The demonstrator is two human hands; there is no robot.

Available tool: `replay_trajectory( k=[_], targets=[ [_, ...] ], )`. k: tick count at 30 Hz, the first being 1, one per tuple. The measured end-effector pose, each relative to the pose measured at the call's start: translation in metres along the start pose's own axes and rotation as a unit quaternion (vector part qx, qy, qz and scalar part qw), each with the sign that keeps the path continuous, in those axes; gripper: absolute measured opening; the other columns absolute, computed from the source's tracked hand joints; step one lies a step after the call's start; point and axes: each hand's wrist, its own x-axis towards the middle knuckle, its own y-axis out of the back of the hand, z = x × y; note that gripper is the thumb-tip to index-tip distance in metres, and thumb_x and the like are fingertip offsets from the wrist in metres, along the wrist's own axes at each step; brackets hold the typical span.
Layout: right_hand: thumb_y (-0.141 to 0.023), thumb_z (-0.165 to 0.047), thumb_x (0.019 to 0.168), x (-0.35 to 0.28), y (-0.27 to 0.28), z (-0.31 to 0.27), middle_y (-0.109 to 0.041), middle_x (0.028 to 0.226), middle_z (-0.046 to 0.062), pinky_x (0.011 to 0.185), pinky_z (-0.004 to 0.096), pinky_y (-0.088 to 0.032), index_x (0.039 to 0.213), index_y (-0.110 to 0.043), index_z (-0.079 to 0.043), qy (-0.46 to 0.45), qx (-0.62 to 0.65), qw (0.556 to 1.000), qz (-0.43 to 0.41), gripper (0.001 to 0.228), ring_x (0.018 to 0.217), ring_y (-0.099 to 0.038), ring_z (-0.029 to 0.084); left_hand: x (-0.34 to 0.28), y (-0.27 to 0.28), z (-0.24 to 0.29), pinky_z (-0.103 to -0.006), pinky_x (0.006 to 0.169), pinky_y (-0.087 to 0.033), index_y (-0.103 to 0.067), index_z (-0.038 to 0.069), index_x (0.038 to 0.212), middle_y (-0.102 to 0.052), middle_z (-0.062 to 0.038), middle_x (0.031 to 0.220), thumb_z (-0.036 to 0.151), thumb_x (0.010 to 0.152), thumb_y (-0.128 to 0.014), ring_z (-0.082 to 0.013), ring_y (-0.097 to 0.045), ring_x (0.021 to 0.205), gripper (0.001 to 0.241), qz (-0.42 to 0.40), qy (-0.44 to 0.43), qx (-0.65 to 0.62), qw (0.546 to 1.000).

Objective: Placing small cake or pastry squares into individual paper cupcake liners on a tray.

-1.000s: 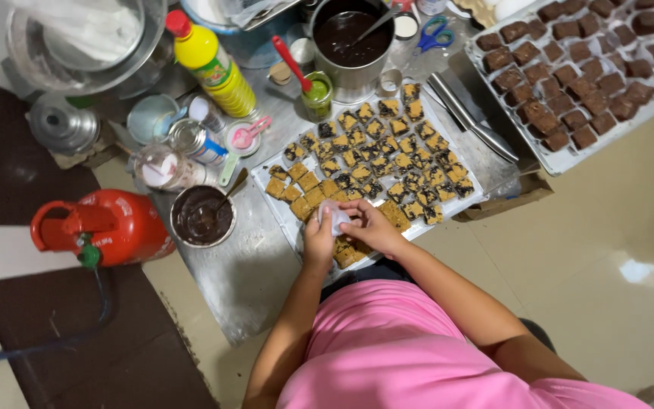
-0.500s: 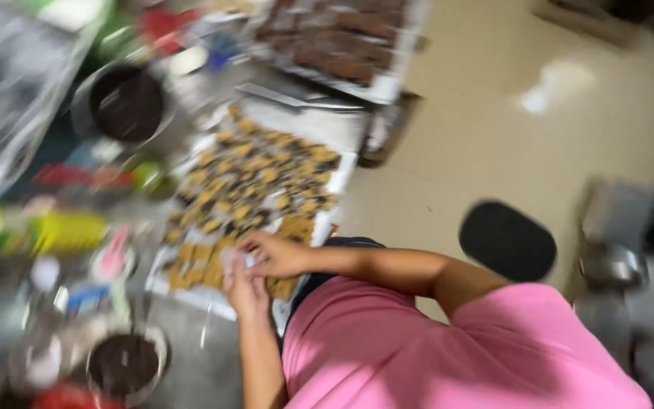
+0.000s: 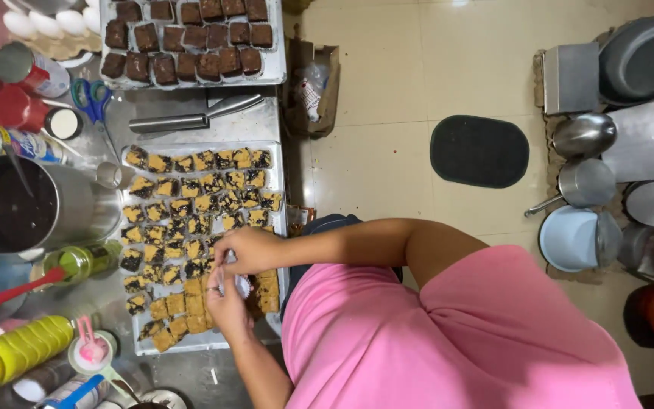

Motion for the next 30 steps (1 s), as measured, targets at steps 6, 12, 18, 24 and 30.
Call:
replay_trajectory(
  k=[6, 12, 18, 24, 30],
  targets=[
    [-0.080, -0.029, 0.079, 0.001, -0.016, 0.023, -0.075, 0.089, 0.008, 0.070, 0.039, -0.057, 0.090, -0.079, -0.012, 0.006, -0.035, 0.998, -0.047, 0.020, 0.080, -0.073, 0.025, -0.018, 0.020, -0.007, -0.0249, 0.054, -0.045, -0.071, 0.002, 0.124, -0.069, -0.006, 0.092, 0.028, 0.106, -0.063, -0.0114, -0.059, 0.068, 0.032, 0.053, 0.108, 0.061, 0.991],
    [-0.073, -0.023, 0.088, 0.007, 0.027, 0.024, -0.074, 0.095, 0.012, 0.078, 0.041, -0.056, 0.101, -0.072, -0.007, -0.032, -0.051, 0.996, -0.069, 0.021, 0.087, -0.073, 0.030, -0.045, 0.043, -0.017, -0.0247, 0.050, -0.038, -0.077, 0.006, 0.120, -0.070, -0.003, 0.087, 0.026, 0.099, -0.069, -0.0108, -0.049, 0.060, 0.030, 0.097, 0.073, 0.048, 0.991],
    [-0.075, -0.015, 0.089, -0.003, 0.056, 0.037, -0.064, 0.107, 0.012, 0.087, 0.047, -0.049, 0.114, -0.073, -0.012, 0.097, -0.268, 0.958, -0.023, 0.025, 0.102, -0.060, 0.035, -0.051, 0.066, -0.040, -0.0337, 0.083, -0.056, -0.076, 0.002, 0.110, -0.078, -0.011, 0.098, 0.027, 0.098, -0.072, -0.0189, -0.073, 0.090, 0.028, 0.162, -0.057, 0.266, 0.949],
    [-0.077, -0.022, 0.087, 0.003, 0.055, 0.024, -0.056, 0.119, 0.009, 0.087, 0.044, -0.037, 0.132, -0.074, -0.021, 0.211, -0.354, 0.897, -0.162, 0.045, 0.108, -0.048, 0.033, -0.061, 0.045, -0.009, -0.0359, 0.084, -0.055, -0.075, 0.001, 0.109, -0.077, -0.017, 0.102, 0.028, 0.095, -0.072, -0.0234, -0.072, 0.094, 0.031, 0.189, -0.086, 0.289, 0.934],
    [-0.079, -0.034, 0.084, 0.025, 0.061, 0.022, -0.056, 0.127, 0.010, 0.091, 0.046, -0.037, 0.118, -0.073, -0.021, 0.276, -0.416, 0.842, -0.204, 0.037, 0.114, -0.048, 0.033, -0.059, 0.035, -0.003, -0.0347, 0.080, -0.057, -0.074, 0.001, 0.107, -0.077, -0.015, 0.095, 0.030, 0.095, -0.071, -0.0228, -0.075, 0.087, 0.031, 0.190, -0.064, 0.218, 0.955]
  ],
)
